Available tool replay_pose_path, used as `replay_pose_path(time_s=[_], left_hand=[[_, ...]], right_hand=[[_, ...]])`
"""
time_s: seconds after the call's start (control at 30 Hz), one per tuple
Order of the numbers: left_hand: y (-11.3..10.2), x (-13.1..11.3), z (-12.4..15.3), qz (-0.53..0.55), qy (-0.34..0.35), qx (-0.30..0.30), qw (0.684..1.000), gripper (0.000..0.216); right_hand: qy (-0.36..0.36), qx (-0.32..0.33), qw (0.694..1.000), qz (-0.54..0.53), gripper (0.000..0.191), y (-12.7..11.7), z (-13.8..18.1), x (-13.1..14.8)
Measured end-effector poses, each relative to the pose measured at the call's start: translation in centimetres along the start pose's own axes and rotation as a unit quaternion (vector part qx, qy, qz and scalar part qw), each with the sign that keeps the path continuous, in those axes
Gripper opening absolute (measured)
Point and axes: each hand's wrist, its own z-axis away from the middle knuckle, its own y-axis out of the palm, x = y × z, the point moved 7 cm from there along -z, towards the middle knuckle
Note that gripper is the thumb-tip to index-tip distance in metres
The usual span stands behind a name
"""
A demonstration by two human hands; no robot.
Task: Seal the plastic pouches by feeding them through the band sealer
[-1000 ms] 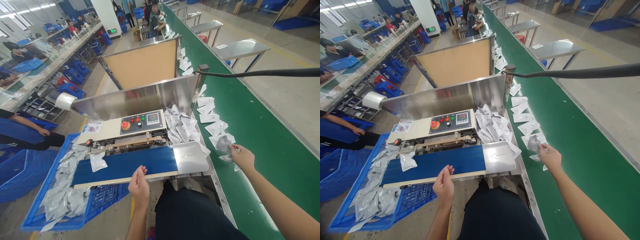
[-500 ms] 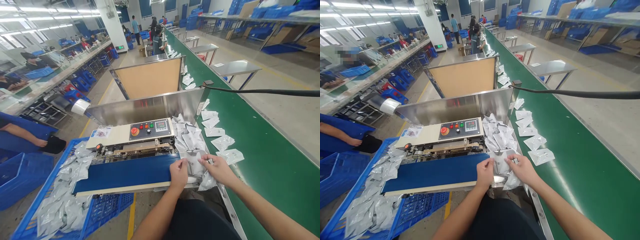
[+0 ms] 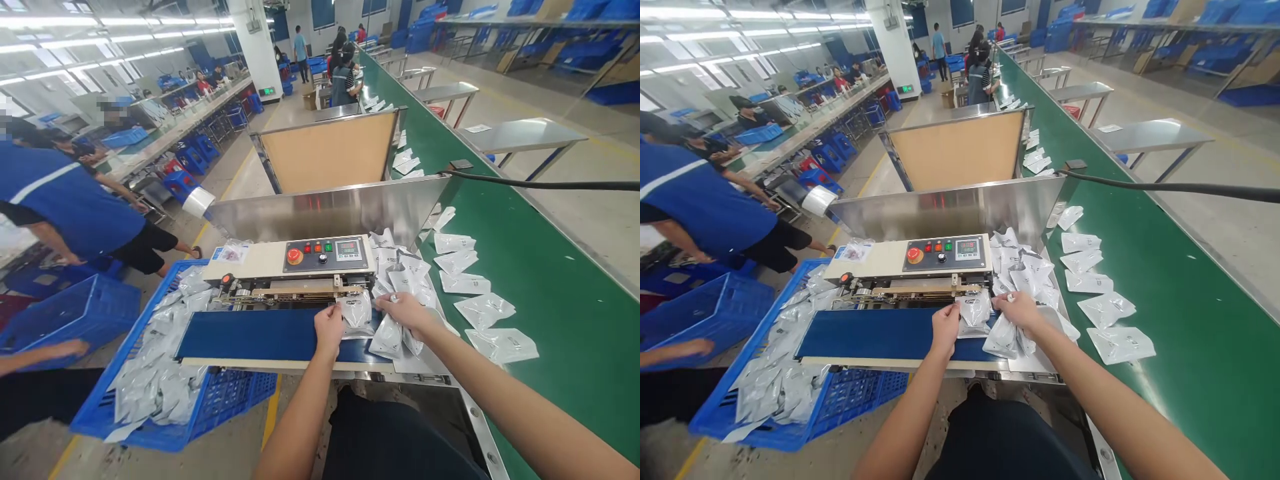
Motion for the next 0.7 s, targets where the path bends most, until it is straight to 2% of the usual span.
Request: replay_pose_path(time_s=[0.1, 0.13, 0.17, 0.2, 0.3, 0.33, 0.37, 0.4, 0.5, 0.57, 0.63, 0.7], left_hand=[[-3.7, -1.6, 1.3, -0.018, 0.076, -0.077, 0.994, 0.050], [-4.3, -2.2, 2.2, -0.028, 0.106, -0.091, 0.990, 0.050], [-4.3, -2.5, 3.2, -0.038, 0.129, -0.080, 0.988, 0.052], [-3.6, -2.6, 4.3, -0.046, 0.140, -0.036, 0.988, 0.054], [1.4, -1.9, 8.0, -0.047, 0.117, 0.196, 0.973, 0.066], [3.0, -1.7, 9.1, -0.035, 0.107, 0.254, 0.961, 0.069], [4.2, -1.6, 9.9, -0.018, 0.099, 0.287, 0.953, 0.068], [4.9, -1.6, 10.3, 0.001, 0.095, 0.296, 0.951, 0.066], [5.3, -1.9, 10.0, 0.046, 0.083, 0.254, 0.962, 0.061], [5.1, -1.8, 9.6, 0.056, 0.073, 0.236, 0.967, 0.060], [5.1, -1.6, 9.5, 0.049, 0.074, 0.241, 0.967, 0.058], [5.4, -1.6, 9.4, 0.014, 0.103, 0.236, 0.966, 0.053]], right_hand=[[-0.030, -0.035, 0.999, 0.027, 0.030, -1.0, 1.7, 0.5], [-0.042, -0.043, 0.997, 0.040, 0.033, -1.2, 2.4, 0.7], [-0.052, -0.047, 0.996, 0.054, 0.036, -1.2, 3.1, 0.8], [-0.062, -0.050, 0.995, 0.064, 0.039, -1.1, 3.8, 1.1], [-0.095, -0.034, 0.994, 0.045, 0.042, -0.4, 5.6, 2.3], [-0.100, -0.027, 0.994, 0.027, 0.043, -0.3, 5.9, 2.7], [-0.096, -0.025, 0.995, 0.005, 0.045, -0.5, 6.1, 2.9], [-0.083, -0.027, 0.996, -0.022, 0.050, -1.0, 6.2, 3.0], [-0.039, -0.048, 0.995, -0.076, 0.065, -3.3, 6.4, 2.0], [-0.046, -0.025, 0.998, -0.046, 0.067, -4.1, 6.8, 1.3], [-0.069, 0.013, 0.997, 0.005, 0.063, -3.9, 7.6, 0.5], [-0.086, 0.023, 0.996, 0.023, 0.059, -3.3, 8.2, -0.4]])
